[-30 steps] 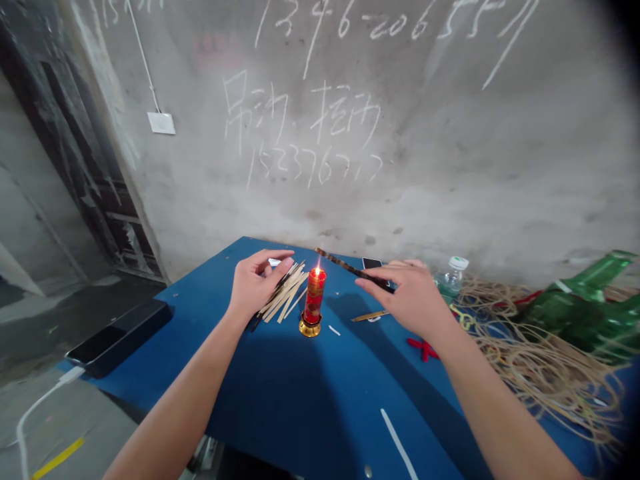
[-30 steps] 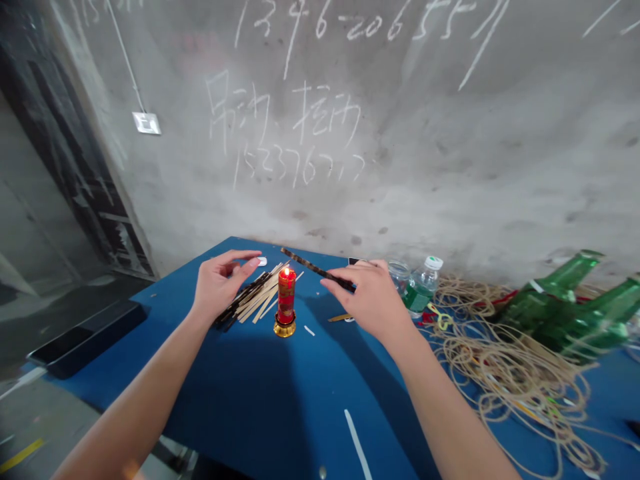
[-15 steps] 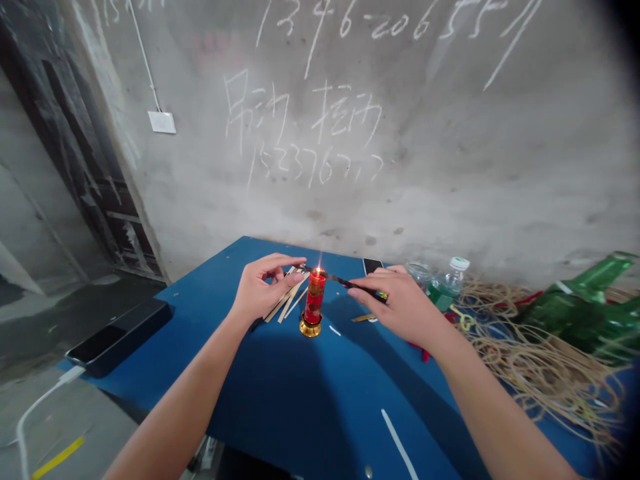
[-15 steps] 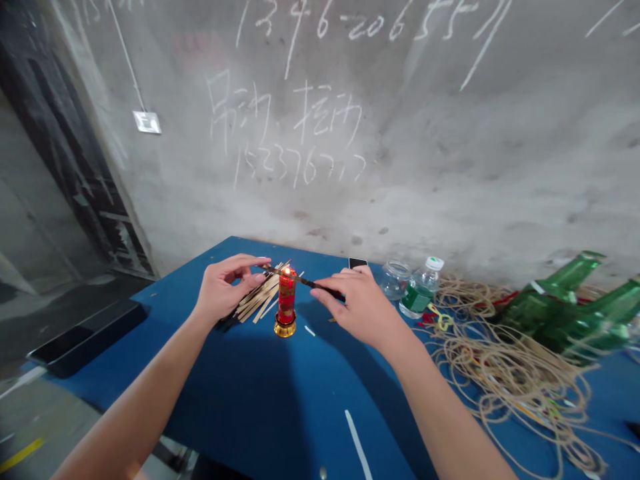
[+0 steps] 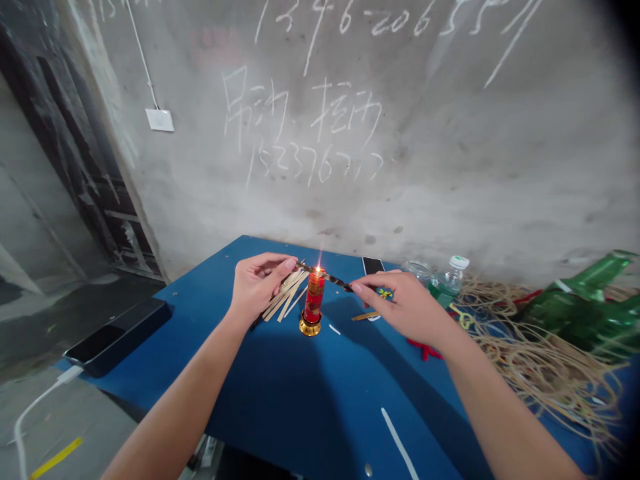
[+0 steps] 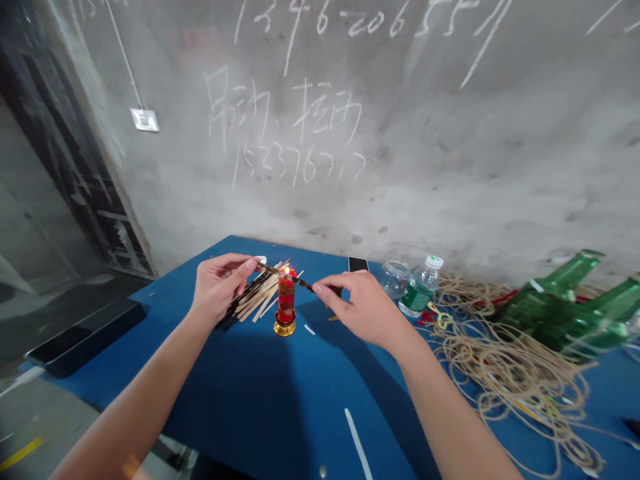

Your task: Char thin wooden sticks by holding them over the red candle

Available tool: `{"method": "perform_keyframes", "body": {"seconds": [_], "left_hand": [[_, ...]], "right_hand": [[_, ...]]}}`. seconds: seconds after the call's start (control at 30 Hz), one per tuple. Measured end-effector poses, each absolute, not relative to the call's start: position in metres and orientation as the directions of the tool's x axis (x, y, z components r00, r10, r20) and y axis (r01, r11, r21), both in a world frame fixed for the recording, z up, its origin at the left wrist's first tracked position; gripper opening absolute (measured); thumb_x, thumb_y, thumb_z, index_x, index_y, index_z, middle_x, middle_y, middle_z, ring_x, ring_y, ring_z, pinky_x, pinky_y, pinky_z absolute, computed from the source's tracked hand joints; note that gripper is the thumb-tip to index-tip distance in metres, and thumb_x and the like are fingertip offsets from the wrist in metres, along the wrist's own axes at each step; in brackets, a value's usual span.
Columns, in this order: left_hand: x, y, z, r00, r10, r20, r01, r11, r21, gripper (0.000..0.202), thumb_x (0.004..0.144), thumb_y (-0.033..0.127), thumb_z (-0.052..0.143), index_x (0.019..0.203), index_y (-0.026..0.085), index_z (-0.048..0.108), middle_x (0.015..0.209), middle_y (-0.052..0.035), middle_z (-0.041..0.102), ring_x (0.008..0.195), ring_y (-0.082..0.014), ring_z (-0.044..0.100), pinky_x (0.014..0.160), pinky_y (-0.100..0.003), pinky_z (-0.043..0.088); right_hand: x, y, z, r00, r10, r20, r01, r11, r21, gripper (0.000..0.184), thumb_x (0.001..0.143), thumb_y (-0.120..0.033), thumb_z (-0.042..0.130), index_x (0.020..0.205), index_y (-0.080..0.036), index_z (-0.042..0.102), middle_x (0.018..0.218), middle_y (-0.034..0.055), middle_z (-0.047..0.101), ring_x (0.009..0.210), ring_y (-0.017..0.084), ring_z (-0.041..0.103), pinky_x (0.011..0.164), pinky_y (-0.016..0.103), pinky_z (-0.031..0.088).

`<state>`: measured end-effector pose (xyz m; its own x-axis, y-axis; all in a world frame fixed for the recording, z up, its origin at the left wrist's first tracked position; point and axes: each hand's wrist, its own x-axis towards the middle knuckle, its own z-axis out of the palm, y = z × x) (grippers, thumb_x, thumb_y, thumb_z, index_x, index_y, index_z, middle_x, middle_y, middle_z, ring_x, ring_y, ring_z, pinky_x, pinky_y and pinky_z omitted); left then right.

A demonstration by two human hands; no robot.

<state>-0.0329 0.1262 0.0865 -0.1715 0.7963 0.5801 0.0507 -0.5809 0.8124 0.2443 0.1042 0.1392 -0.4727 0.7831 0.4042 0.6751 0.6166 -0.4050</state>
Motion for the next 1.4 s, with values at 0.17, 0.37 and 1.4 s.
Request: {"method": "perform_keyframes", "body": {"seconds": [0.17,0.37,1.4], "left_hand": [[-0.038,0.131,0.087,-0.251,0.788,0.563,0.037,-0.573,0.819,0.025,0.082,0.041,0.08,0.092,0.019,0.081,0.071,-0.0049,0.073,0.041,-0.0068,0.041,0.04,-0.025,0.03],[-0.039,0.134,0.087,-0.224,0.831,0.51,-0.009,-0.525,0.851,0.029,0.082,0.041,0.08,0.1,0.02,0.082,0.083,-0.008,0.077,0.043,-0.0046,0.042,0.04,-0.023,0.031],[-0.044,0.137,0.084,-0.132,0.905,0.404,0.229,-0.369,0.901,0.028,0.082,0.045,0.077,0.1,0.024,0.083,0.053,-0.0008,0.062,0.039,-0.0101,0.042,0.04,-0.025,0.024]], "right_hand": [[0.249,0.109,0.139,-0.402,0.8,0.446,0.688,0.585,-0.429,0.027,0.096,-0.044,0.059,0.103,-0.031,0.081,0.103,0.0026,0.081,0.086,0.022,0.074,0.068,0.034,0.056],[0.247,0.116,0.133,-0.313,0.774,0.55,0.674,0.589,-0.446,0.023,0.093,-0.044,0.064,0.103,-0.03,0.08,0.092,0.0031,0.08,0.081,0.023,0.074,0.074,0.037,0.057],[0.249,0.126,0.125,-0.295,0.774,0.561,0.678,0.583,-0.448,0.02,0.089,-0.041,0.065,0.091,-0.03,0.081,0.094,0.0038,0.08,0.081,0.024,0.073,0.073,0.039,0.058]]}}
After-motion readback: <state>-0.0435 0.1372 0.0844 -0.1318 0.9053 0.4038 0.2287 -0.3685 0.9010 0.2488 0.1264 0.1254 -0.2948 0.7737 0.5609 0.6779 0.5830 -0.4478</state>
